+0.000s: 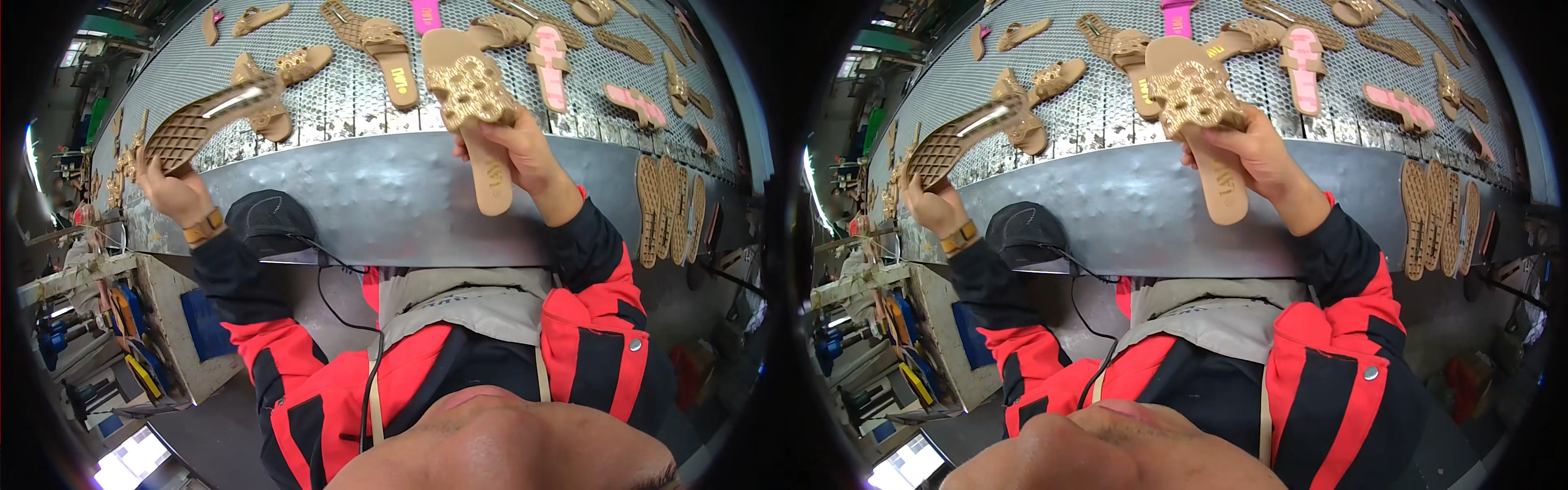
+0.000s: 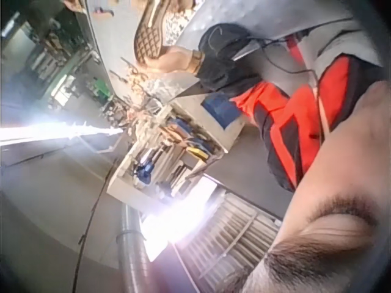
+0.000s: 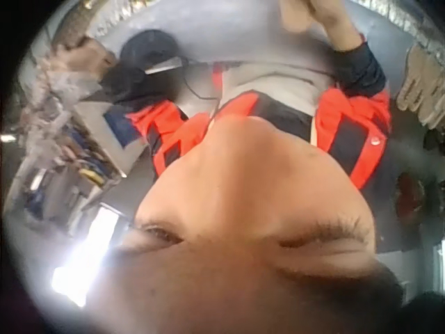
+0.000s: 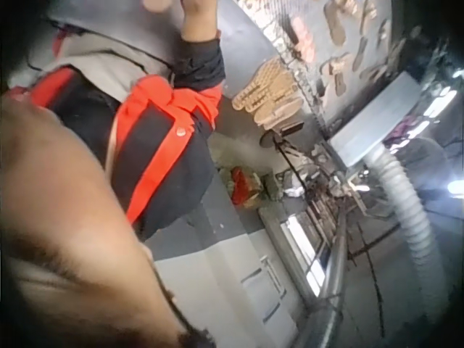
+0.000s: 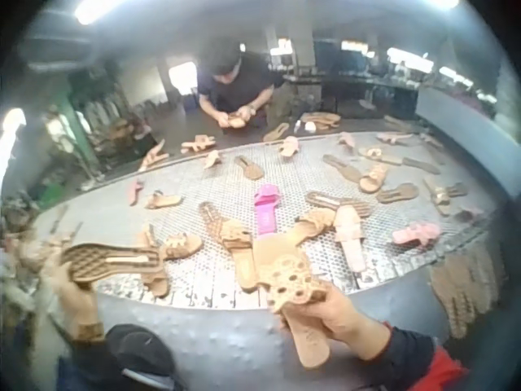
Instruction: Picking up sandals from a conveyor belt, inspecting the soles and uppers, and wiping them with a block or cloth.
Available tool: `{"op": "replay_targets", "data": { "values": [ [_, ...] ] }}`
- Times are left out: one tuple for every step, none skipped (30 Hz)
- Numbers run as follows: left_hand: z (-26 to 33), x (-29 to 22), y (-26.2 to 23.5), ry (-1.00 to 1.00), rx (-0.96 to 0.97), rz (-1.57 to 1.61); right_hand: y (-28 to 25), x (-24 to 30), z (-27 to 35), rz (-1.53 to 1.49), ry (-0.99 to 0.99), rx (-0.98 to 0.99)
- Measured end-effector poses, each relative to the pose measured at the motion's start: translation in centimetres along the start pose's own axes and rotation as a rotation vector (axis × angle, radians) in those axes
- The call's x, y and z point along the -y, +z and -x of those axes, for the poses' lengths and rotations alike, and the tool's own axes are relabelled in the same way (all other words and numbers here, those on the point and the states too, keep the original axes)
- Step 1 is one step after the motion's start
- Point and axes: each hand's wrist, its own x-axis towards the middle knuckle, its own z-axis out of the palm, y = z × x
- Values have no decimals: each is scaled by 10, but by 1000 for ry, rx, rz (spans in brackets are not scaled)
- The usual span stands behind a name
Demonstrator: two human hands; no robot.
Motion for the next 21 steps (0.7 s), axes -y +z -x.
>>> {"op": "replay_targets", "data": {
  "values": [
    [25,-7,15,-66,40,-13,-2,-4,12,-30,-23,55],
    [51,-8,32,-167,65,-34,-4,-9,22,-55,-52,40],
    [84,-5,48,-293,208,188,-7,-13,29,-78,-84,27],
    [118,-1,63,-402,286,337,-10,-18,37,-83,-74,25],
    [145,1,77,-536,304,352,-12,-23,44,-27,-117,51],
    [166,4,90,-720,364,513,-15,-27,50,12,-153,51],
    [190,7,100,-781,436,525,-15,-32,60,-103,-192,46],
    [214,9,109,-901,386,632,-16,-35,66,-85,-181,45],
    [234,9,116,-983,410,694,-16,-38,73,-72,-175,57],
    [248,8,120,-1047,481,808,-15,-40,78,-57,-169,72],
    [256,7,123,-1068,411,738,-13,-41,82,-32,-188,74],
    [263,7,127,-1036,498,863,-9,-43,86,-32,-169,79],
    [268,5,127,-986,619,1060,-4,-45,89,14,-124,64],
    [274,3,128,-985,574,978,1,-47,90,54,-70,31],
    [281,1,128,-927,541,792,6,-49,92,39,-18,34],
    [286,-1,128,-867,504,609,13,-52,92,45,-4,50],
    [290,-2,126,-875,520,620,18,-54,91,139,1,13],
    [293,-4,125,-878,495,578,23,-56,91,233,5,-25],
    [295,-4,124,-847,527,619,26,-58,89,228,2,-41],
    [297,-4,123,-826,556,651,28,-60,88,227,7,-34],
    [298,-5,123,-829,547,662,30,-61,86,274,6,-47]
  ]
}}
